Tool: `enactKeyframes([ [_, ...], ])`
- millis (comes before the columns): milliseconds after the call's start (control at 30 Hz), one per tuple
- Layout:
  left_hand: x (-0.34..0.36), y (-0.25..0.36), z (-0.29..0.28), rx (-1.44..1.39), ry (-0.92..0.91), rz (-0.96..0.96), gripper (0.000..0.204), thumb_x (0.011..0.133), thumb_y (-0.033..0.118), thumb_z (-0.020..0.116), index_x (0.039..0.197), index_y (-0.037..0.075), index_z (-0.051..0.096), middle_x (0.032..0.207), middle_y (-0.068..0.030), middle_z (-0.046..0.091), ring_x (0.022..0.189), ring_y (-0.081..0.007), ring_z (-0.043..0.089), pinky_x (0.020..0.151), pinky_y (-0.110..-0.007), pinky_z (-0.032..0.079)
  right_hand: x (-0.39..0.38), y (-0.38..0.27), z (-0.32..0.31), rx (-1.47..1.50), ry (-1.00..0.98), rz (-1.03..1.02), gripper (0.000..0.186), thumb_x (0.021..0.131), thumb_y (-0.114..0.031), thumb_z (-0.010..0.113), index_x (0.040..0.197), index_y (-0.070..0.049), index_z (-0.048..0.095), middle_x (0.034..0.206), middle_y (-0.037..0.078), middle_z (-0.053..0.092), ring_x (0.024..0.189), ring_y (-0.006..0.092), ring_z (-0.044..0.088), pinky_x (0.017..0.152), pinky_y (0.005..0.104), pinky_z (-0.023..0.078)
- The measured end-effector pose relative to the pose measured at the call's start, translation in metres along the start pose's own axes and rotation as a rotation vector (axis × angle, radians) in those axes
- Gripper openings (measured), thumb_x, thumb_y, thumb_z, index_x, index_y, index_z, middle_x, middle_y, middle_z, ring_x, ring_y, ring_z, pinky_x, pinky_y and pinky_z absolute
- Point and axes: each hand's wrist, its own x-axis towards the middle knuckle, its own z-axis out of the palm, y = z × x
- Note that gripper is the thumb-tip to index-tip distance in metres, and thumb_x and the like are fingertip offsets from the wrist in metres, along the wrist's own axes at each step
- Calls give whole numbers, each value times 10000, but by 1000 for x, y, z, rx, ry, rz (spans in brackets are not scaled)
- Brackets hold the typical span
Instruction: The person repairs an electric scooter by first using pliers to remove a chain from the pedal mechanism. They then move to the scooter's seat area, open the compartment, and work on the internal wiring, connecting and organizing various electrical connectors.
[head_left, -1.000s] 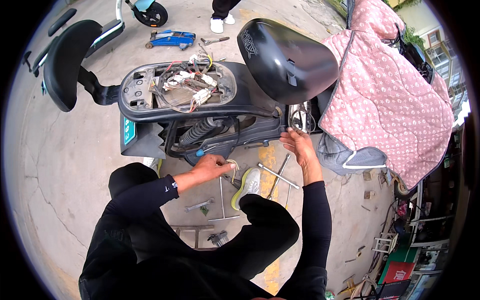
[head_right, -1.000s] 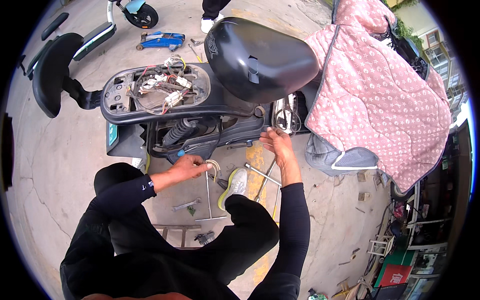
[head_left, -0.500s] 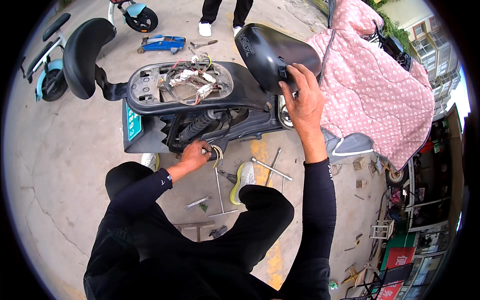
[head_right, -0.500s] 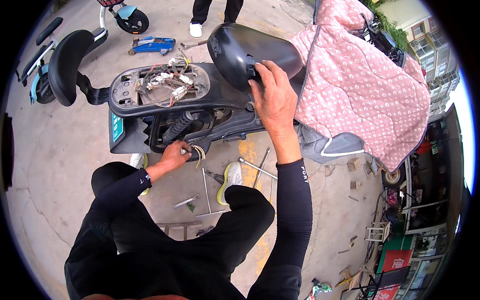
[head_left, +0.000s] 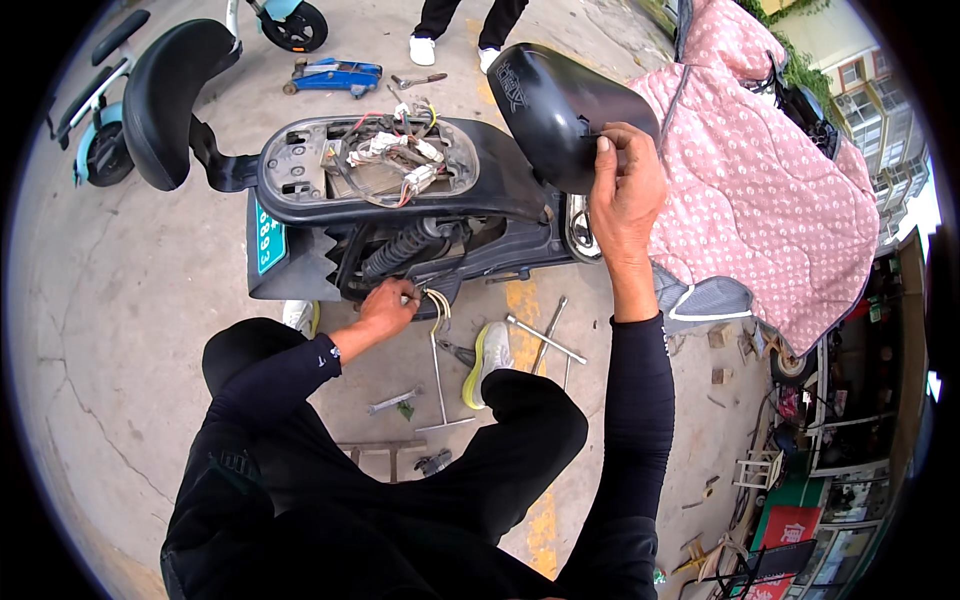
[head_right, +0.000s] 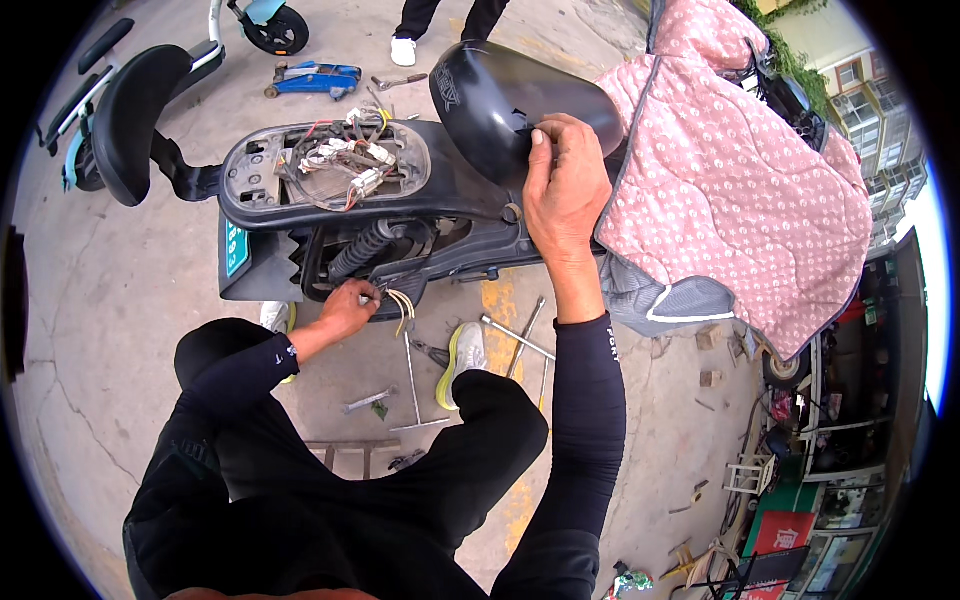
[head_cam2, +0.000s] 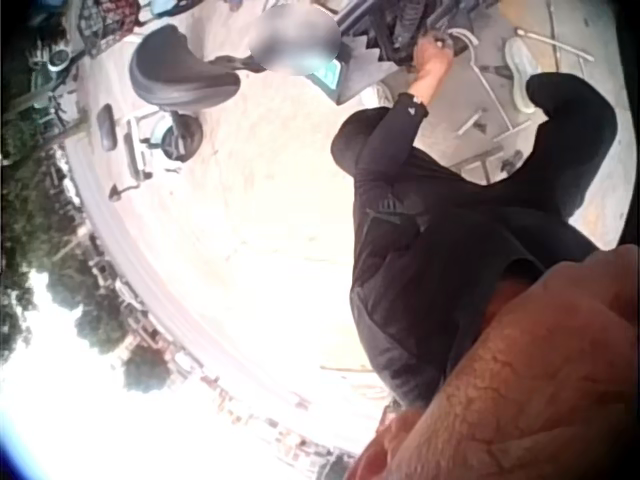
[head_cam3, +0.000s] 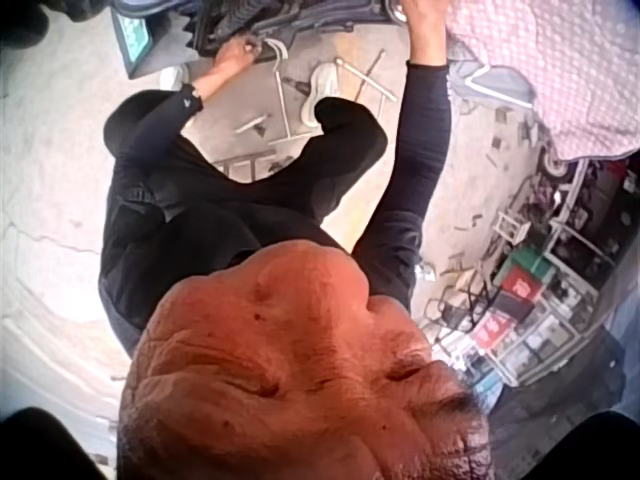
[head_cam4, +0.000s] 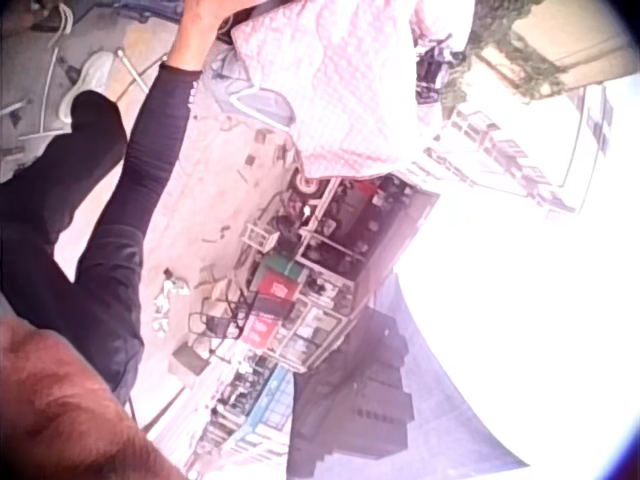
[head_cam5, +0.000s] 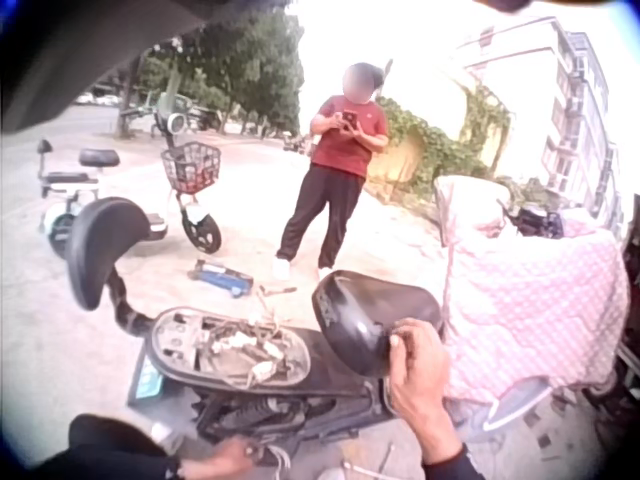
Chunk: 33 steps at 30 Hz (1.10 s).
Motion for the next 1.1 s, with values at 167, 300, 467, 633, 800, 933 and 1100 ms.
enactKeyframes([
  [167,-1,1,6,16,3,-9,214,836,232,694,992,87,715,1115,-157,652,1089,-360,618,948,-440,480,33,5,-5,347,215,389,166,987,-119,574,984,41,618,918,118,671,808,182,633,742,311,502],
  [300,-3,0,4,-44,3,-8,224,837,202,702,1005,54,713,1076,-159,682,1058,-340,638,926,-404,490,52,-7,-29,609,184,472,248,963,-173,645,1043,62,645,908,67,679,796,95,600,700,231,481],
  [467,-4,9,-6,-279,-62,-142,259,890,172,686,1115,44,692,1046,-55,705,928,-160,641,758,-325,525,-78,-46,-17,670,-98,730,172,945,-126,663,994,37,681,868,-20,613,727,23,479,639,194,399],
  [633,-3,18,-2,-587,-125,-243,249,892,149,686,1130,81,714,1128,0,686,835,-92,603,675,-248,497,-205,-48,33,1071,-289,1448,145,940,-151,648,1024,-35,670,956,52,681,895,146,665,737,268,499],
  [800,1,35,-10,-751,-68,-183,217,896,108,675,1100,63,735,1096,17,697,811,-64,586,641,-226,461,-250,-32,57,1382,-288,1715,142,947,-183,595,1050,-85,585,1096,132,694,1020,243,659,813,338,514],
  [933,-3,46,-11,-829,-140,-264,188,894,91,673,1071,71,733,1004,35,699,802,-45,577,631,-209,439,-236,-30,54,1470,-274,1755,104,927,-164,623,997,-90,602,1018,112,705,982,244,678,813,353,502],
  [1100,1,61,-14,-751,-190,-21,143,888,68,658,1001,40,742,1020,-10,679,918,-98,615,761,-257,499,-240,-26,52,1413,-378,1699,108,926,-165,628,988,-77,621,959,88,697,890,229,692,757,342,506],
])
